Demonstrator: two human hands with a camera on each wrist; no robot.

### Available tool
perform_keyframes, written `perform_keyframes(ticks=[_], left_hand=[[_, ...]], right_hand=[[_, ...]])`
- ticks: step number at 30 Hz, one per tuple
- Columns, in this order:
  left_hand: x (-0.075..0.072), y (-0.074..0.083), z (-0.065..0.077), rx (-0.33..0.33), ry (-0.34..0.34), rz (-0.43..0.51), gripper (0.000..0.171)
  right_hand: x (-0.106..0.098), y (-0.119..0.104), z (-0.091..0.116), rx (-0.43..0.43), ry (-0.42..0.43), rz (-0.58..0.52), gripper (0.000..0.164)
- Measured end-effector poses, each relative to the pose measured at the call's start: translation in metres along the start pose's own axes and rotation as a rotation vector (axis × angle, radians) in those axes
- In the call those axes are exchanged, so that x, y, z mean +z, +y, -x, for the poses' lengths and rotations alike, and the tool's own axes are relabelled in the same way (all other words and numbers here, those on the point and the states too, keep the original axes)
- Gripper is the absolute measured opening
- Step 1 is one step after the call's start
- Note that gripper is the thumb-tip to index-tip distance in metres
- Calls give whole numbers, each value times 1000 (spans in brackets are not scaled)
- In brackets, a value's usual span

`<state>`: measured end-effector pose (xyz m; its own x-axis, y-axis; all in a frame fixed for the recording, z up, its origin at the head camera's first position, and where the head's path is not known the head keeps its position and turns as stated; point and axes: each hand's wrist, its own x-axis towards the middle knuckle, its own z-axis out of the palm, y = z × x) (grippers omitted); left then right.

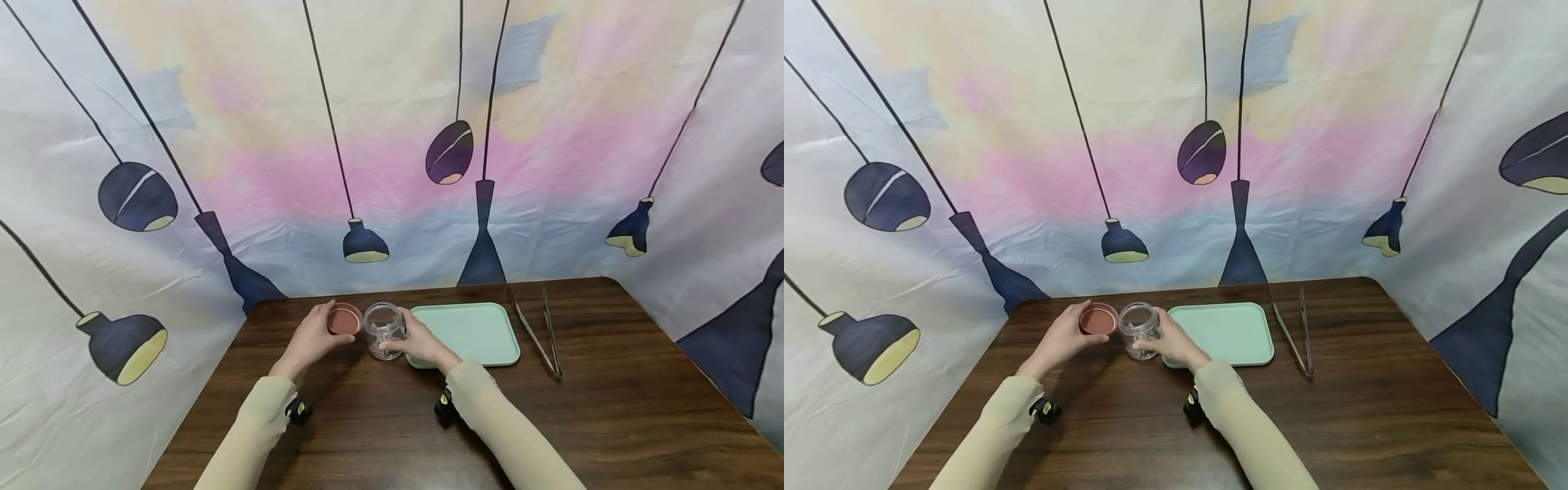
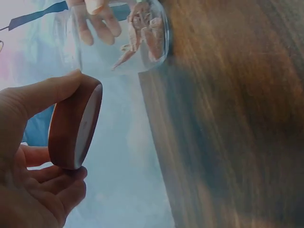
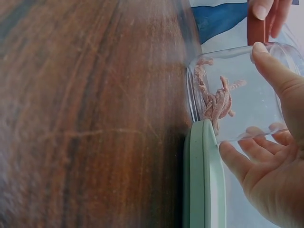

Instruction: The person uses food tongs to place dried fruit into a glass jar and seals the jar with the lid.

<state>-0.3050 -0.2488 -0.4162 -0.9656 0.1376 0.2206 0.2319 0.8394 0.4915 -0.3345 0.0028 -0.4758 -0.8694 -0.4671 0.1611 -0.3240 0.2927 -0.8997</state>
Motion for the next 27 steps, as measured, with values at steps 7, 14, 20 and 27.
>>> perform_keyframes(ticks=[7,14,20,27], left_hand=[[-8,5,2,82,33,-1,95],[-11,12,0,157,29,-5,99],[-8,20,-4,186,3,47,97],[2,29,-16,248,29,82,93]], right_hand=[[0,0,0,0,6,16,90],[1,1,1,20,8,9,91],[1,4,1,1,17,8,90],[2,5,1,8,5,7,92]])
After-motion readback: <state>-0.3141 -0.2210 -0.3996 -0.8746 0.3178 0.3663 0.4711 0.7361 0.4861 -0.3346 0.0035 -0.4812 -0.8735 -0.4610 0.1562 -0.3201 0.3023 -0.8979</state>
